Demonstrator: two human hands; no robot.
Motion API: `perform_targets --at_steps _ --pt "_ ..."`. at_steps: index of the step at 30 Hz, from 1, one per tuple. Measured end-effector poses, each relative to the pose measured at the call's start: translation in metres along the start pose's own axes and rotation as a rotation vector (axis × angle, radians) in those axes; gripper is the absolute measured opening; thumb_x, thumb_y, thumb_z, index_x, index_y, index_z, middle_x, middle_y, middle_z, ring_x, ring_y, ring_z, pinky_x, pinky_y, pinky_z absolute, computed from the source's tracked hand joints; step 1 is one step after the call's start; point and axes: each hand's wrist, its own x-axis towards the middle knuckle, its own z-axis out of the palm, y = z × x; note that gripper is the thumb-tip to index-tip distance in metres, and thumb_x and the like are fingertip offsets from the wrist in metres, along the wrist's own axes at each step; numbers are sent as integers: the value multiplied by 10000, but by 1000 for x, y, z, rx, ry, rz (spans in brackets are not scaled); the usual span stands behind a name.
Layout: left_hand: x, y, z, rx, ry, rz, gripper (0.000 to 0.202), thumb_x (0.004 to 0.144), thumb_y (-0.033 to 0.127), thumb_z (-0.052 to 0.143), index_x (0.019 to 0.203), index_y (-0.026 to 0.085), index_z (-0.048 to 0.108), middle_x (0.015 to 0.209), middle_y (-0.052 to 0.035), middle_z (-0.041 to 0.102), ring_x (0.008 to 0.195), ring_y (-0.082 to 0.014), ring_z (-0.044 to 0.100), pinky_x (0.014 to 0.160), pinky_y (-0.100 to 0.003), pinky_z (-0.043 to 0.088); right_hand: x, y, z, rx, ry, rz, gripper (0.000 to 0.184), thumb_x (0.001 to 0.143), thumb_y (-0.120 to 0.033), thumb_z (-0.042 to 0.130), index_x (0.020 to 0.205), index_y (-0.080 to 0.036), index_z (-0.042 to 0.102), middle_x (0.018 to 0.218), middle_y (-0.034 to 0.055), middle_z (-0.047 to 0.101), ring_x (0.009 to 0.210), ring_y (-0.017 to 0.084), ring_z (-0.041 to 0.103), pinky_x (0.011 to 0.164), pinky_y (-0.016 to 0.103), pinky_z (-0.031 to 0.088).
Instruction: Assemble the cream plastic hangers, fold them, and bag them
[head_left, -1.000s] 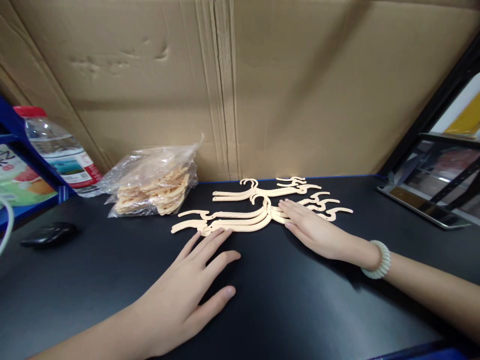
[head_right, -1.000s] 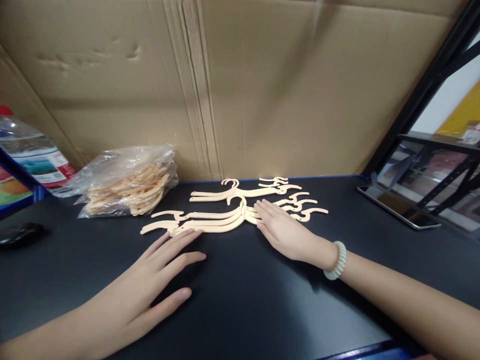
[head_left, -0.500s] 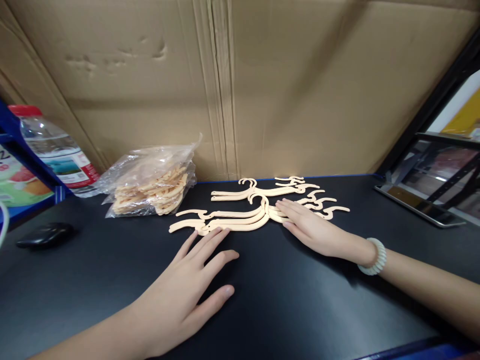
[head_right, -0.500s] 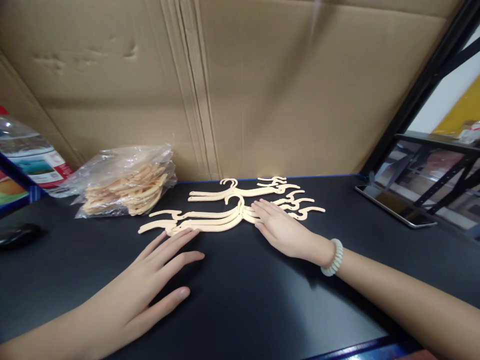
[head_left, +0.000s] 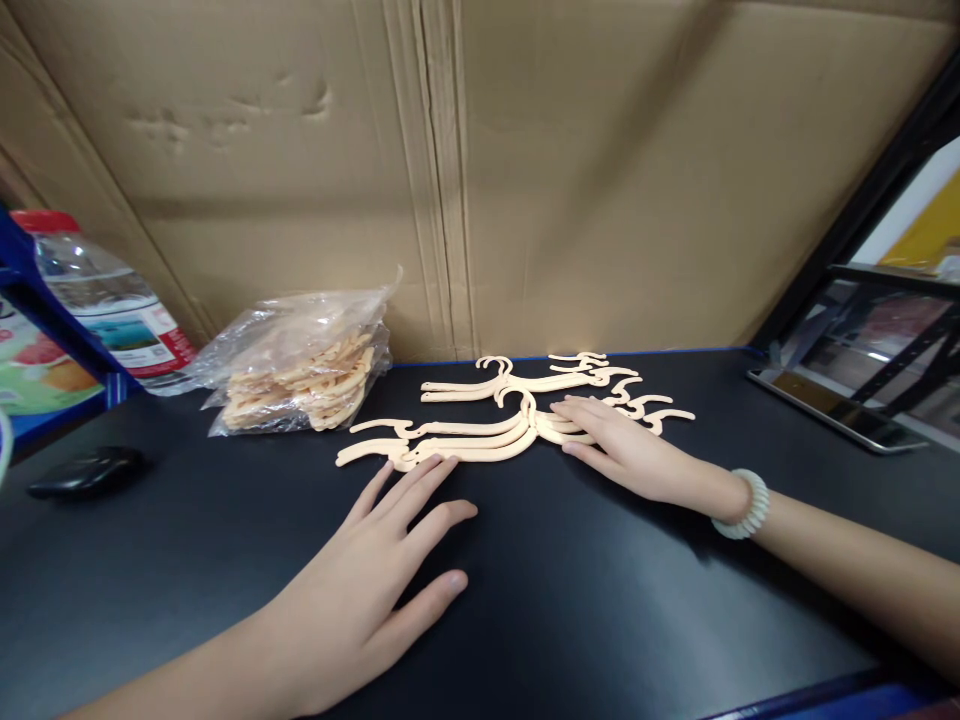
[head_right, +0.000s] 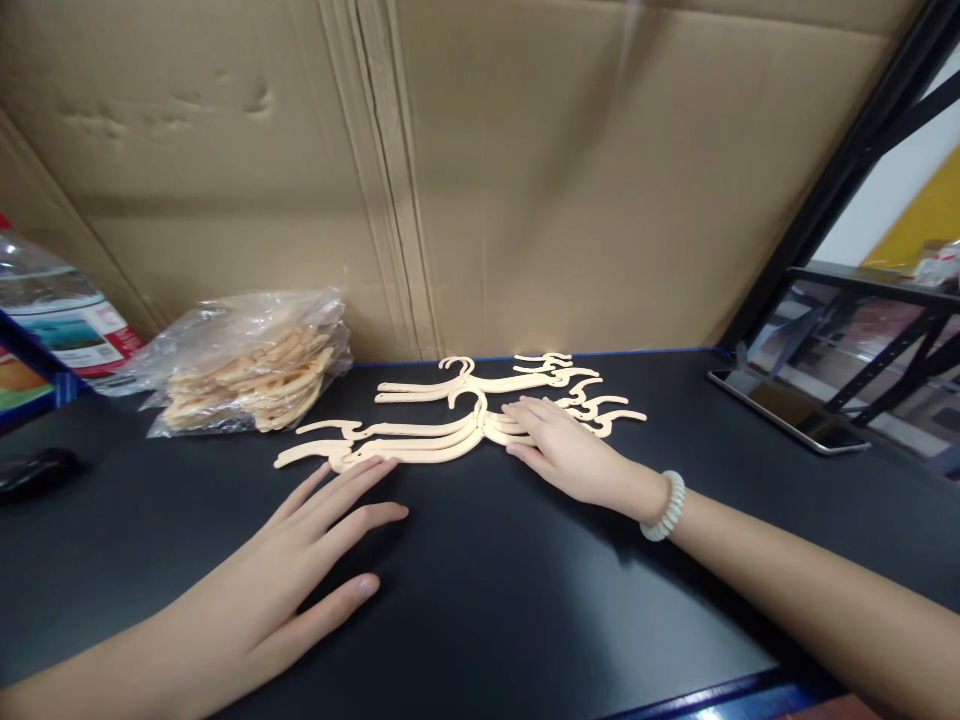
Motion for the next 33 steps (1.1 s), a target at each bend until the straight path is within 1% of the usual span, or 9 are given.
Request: perform_targets --at_steps 4,9,15,17,20,23,25,29,33 --pt "0 0 0 -5 -5 -6 327 953 364 478 1265 311 562 1499 -49 441 1420 -287 326 1157 -550 229 0 1 -2 45 3 -5 411 988 -356 422 1326 -137 501 1355 156 551 1271 268 511 1071 456 437" --pt "0 0 0 -3 -4 -6 328 955 368 477 1265 305 564 1496 -61 444 1426 -285 313 1159 -555 215 2 2 -1 77 19 -22 377 977 -354 458 1304 -175 517 1288 135 583 1197 256 552 1025 451 467" --pt "-1 0 0 -13 6 -8 328 957 374 473 1268 313 557 1497 -51 445 1422 -276 323 1159 -549 225 2 7 -4 63 43 -24 413 961 -412 487 1301 -180 525 1289 139 584 1205 269 547 1022 454 466" --pt "-1 0 0 -19 14 -10 328 957 372 471 1268 314 557 1497 -46 446 1418 -275 330 1160 -546 230 4 12 -7 41 76 -28 400 968 -391 467 1293 -169 534 1289 148 590 1211 277 546 1025 468 460" --pt "-2 -1 1 -33 28 -14 328 952 362 483 1267 309 557 1501 -42 442 1408 -277 348 1160 -542 240 8 27 -13 -13 164 -4 371 958 -338 465 1266 -156 564 1271 153 614 1210 290 551 1025 482 453" --pt "-3 -1 1 -57 40 -11 321 944 354 500 1255 311 565 1497 -33 448 1394 -275 372 1158 -526 262 16 49 -21 -79 205 115 339 938 -307 484 1208 -158 621 1207 139 664 1133 280 606 972 447 493" --pt "-3 -1 1 -71 42 -4 316 941 340 504 1248 309 570 1492 -32 455 1388 -273 381 1155 -519 277 24 65 -26 -114 192 197 321 933 -284 480 1171 -156 654 1148 128 699 1074 266 639 935 418 513" --pt "-3 -2 0 -92 21 8 315 937 320 502 1244 308 567 1477 -34 473 1380 -265 394 1150 -516 297 44 96 -38 -158 138 274 284 921 -237 482 1073 -168 713 1058 90 739 975 235 681 892 360 521" --pt "-3 -1 -1 -107 18 14 312 927 306 517 1233 302 577 1466 -42 483 1374 -270 402 1141 -507 321 66 117 -44 -227 56 405 259 897 -170 501 1015 -170 732 1036 96 740 984 246 675 879 357 514"
